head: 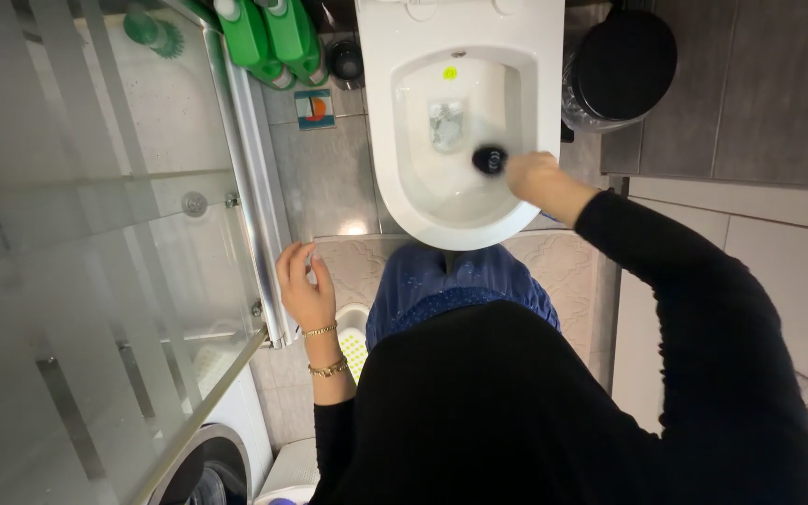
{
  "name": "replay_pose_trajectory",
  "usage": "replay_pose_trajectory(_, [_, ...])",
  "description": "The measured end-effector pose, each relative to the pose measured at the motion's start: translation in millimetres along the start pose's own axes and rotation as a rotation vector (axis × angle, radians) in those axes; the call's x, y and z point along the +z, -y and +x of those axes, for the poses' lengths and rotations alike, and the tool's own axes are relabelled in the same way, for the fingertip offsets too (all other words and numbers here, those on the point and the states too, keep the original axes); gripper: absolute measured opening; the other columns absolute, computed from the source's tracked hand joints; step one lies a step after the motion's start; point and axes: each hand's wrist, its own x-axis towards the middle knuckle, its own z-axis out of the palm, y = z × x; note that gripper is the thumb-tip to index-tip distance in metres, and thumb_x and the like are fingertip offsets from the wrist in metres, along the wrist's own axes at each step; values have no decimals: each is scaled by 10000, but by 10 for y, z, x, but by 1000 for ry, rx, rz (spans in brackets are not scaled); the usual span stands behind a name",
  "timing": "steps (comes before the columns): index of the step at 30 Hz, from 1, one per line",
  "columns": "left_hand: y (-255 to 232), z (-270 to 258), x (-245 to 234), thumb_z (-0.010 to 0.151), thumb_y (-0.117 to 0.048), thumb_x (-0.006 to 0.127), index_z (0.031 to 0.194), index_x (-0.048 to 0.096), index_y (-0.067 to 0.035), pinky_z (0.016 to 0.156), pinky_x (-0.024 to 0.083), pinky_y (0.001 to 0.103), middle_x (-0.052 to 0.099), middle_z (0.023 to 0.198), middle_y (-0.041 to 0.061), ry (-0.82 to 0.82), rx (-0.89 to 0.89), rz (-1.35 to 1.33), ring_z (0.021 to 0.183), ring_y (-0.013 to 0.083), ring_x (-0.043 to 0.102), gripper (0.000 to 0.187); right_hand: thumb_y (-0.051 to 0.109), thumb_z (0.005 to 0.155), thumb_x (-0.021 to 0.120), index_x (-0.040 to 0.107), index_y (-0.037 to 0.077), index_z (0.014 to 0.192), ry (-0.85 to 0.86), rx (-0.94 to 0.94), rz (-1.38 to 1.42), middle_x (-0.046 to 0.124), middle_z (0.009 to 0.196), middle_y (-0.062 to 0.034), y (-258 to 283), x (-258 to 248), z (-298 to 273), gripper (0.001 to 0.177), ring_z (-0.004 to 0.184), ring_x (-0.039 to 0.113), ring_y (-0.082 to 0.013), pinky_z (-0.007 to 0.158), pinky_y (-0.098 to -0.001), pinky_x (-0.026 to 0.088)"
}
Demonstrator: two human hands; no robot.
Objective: Cleaning the toilet and sink area in a bathroom.
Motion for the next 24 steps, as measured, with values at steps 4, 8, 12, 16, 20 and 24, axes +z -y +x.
replay_pose_trajectory(4, [-55,-5,33,993,-107,670,1151,709,-139,803,581,320,638,1289,75,-12,56,-25,1027,247,685,166,87,875,631,754,38,1175,-358,45,-129,763,1151,-174,342,214,339,328,1043,751,-324,773,-409,615])
replay_pose_trajectory(8, [-83,-49,41,975,-103,673,1140,714,-135,757,556,334,646,1288,75,-1,57,32,1022,245,689,173,91,927,565,773,122,1111,-343,-162,-165,743,1127,-125,436,-85,422,280,1066,725,-334,830,-454,593])
replay_pose_trajectory(12, [-47,-183,3,980,-106,670,1145,711,-135,777,573,327,644,1295,70,-7,32,27,1020,229,685,173,122,843,653,796,94,1091,-125,-107,-221,797,1082,-144,321,-660,645,287,1010,772,-335,814,-446,590])
replay_pose_trajectory(16, [-59,-271,-76,994,-99,672,1146,718,-132,792,571,337,647,1308,68,-23,29,54,1028,230,667,163,94,847,641,795,107,1084,-374,12,-51,747,1142,-119,349,-430,1486,283,1061,714,-338,810,-451,577])
replay_pose_trajectory(20, [28,-361,-172,988,-95,670,1132,714,-125,782,577,328,632,1305,80,-52,5,41,1075,246,663,153,123,861,651,792,100,1075,-473,-66,-159,755,1146,-104,191,-270,1649,257,1072,720,-330,836,-444,579])
replay_pose_trajectory(24, [106,-403,-211,990,-81,653,1146,706,-112,808,598,328,609,1326,100,-49,-35,11,1112,266,657,167,116,911,594,764,161,1148,-400,-196,-276,764,1106,-123,79,-430,536,296,1045,730,-338,816,-458,593])
